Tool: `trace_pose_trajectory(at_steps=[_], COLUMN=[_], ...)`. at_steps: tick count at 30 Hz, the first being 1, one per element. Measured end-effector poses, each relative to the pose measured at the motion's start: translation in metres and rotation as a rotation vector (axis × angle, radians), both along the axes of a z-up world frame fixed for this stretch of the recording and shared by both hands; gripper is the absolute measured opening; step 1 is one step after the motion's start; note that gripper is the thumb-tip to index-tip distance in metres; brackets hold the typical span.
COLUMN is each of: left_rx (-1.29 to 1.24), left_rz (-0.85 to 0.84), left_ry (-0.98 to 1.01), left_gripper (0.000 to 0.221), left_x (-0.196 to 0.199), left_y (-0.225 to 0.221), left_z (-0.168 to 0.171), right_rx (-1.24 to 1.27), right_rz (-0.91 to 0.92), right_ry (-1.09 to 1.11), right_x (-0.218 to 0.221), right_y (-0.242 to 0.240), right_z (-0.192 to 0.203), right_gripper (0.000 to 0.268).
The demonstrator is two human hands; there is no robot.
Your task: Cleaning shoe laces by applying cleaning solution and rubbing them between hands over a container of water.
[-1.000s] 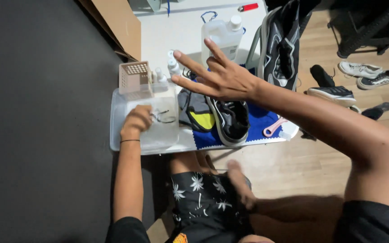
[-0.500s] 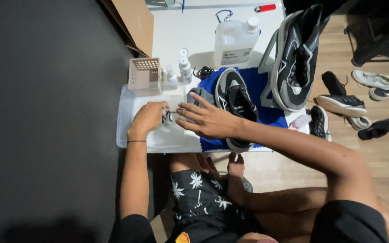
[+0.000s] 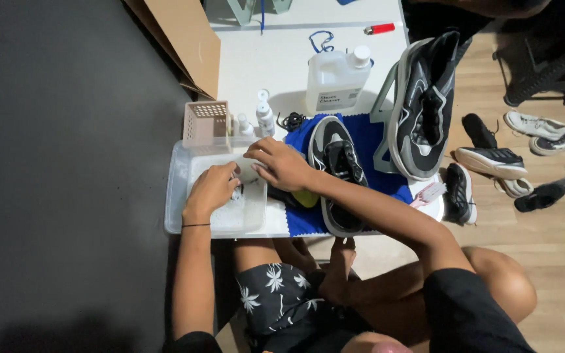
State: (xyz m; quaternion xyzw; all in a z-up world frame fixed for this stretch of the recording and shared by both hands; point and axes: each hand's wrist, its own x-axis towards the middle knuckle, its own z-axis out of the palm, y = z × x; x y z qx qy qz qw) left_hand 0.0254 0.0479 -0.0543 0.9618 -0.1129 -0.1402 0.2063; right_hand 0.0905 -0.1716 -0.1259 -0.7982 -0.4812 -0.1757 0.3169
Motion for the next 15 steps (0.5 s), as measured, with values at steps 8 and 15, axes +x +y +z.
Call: trace_pose_trajectory(at_steps=[8, 15], left_rx=[-0.046, 0.152], left_rz=[-0.002, -0.082], left_ry=[0.009, 0.120], left_gripper=[0.028, 0.064], left_x=[-0.004, 0.002], left_y=[-0.005, -0.007], left_z=[0.004, -0.042], right_rx=[-0.011, -0.033], right_rz=[0.034, 0.033], right_ry=[0.009, -0.048], right_x=[-0.004, -0.002], right_y=[-0.002, -0.003], right_z=[0.008, 0.005], right_gripper=[0.032, 0.032])
